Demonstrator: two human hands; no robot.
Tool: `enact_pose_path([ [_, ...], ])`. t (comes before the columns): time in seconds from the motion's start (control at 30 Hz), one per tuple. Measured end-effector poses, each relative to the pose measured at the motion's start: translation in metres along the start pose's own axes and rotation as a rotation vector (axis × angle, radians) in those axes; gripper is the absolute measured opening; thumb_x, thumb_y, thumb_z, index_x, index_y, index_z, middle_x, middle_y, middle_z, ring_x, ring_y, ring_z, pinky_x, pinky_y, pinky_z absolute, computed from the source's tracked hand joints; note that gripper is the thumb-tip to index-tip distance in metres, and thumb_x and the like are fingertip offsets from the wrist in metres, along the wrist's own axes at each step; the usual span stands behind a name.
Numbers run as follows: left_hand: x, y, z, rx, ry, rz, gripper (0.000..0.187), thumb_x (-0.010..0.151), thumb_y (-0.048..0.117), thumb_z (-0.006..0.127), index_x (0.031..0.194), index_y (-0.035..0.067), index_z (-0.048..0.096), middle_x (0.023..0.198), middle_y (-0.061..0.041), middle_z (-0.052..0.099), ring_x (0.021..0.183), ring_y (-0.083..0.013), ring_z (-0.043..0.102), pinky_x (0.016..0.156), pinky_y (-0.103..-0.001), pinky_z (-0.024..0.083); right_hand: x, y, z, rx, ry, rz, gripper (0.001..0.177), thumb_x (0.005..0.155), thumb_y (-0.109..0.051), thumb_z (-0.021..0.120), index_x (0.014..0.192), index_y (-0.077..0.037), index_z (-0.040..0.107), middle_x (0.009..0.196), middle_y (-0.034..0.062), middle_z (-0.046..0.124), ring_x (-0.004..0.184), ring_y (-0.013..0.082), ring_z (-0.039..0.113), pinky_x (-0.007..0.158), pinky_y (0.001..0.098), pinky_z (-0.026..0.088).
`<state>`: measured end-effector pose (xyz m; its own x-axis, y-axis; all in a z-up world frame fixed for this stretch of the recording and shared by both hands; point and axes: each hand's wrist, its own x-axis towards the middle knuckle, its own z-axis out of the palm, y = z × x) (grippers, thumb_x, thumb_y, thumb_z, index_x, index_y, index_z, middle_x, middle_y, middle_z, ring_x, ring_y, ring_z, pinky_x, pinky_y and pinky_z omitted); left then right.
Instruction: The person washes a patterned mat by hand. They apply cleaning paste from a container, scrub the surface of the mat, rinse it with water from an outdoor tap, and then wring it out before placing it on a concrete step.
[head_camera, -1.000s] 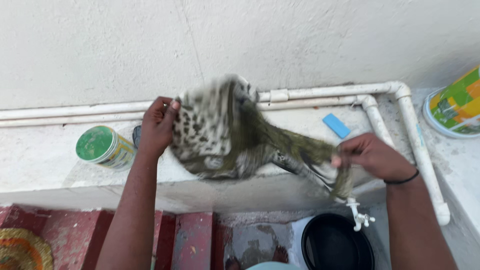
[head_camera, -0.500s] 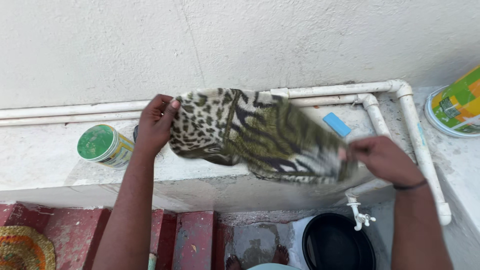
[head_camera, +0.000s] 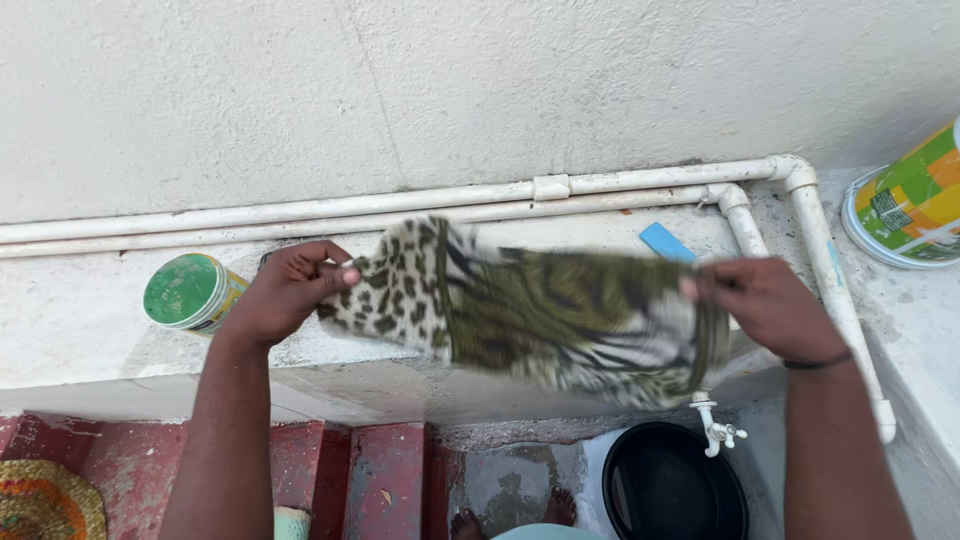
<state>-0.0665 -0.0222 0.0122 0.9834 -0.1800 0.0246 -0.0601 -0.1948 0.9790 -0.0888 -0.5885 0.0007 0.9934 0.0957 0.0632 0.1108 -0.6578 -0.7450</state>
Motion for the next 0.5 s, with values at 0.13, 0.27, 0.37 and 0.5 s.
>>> enact_pose_path([
  [0.13, -0.019, 0.014, 0.006, 0.096, -0.006, -0.181, 0.024, 0.084, 0.009, 0.079, 0.105, -0.001, 0.072, 0.079, -0.009, 0.08, 0.068, -0.0131, 0.07, 0.062, -0.029, 0.055, 0.015, 0.001, 0.024, -0.005, 0.278, 0.136, 0.034, 0.097, -0.032, 0.076, 0.11, 0.0, 0.078, 0.071, 0.0129, 0.067, 0.064, 0.0153, 0.053, 0.059, 0.0327, 0.044],
  [0.27, -0.036, 0.03, 0.021, 0.173, -0.159, -0.187, 0.042, 0.078, 0.011, 0.083, 0.119, 0.003, 0.075, 0.081, -0.009, 0.082, 0.075, -0.0123, 0.073, 0.068, -0.029, 0.058, 0.019, 0.009, 0.023, 0.153, 0.272, 0.115, 0.032, 0.096, -0.028, 0.076, 0.11, 0.001, 0.078, 0.074, 0.0074, 0.067, 0.064, 0.0108, 0.051, 0.058, 0.0296, 0.042],
  [0.37, -0.027, 0.038, 0.017, 0.412, 0.115, -0.158, 0.033, 0.09, 0.019, 0.081, 0.117, 0.001, 0.08, 0.083, -0.008, 0.079, 0.073, -0.0113, 0.064, 0.066, -0.029, 0.052, 0.016, 0.008, 0.01, 0.286, 0.234, -0.017, 0.032, 0.096, -0.026, 0.076, 0.113, 0.001, 0.075, 0.08, 0.001, 0.07, 0.071, 0.005, 0.056, 0.061, 0.0247, 0.045],
  [0.5, -0.02, 0.039, 0.015, 0.337, 0.238, -0.071, 0.03, 0.093, 0.023, 0.074, 0.116, 0.004, 0.073, 0.083, -0.004, 0.075, 0.073, -0.0091, 0.064, 0.064, -0.028, 0.052, 0.019, -0.005, 0.013, 0.272, 0.227, -0.15, 0.031, 0.101, -0.026, 0.072, 0.116, 0.001, 0.071, 0.086, 0.0002, 0.068, 0.074, 0.004, 0.052, 0.062, 0.0229, 0.042],
])
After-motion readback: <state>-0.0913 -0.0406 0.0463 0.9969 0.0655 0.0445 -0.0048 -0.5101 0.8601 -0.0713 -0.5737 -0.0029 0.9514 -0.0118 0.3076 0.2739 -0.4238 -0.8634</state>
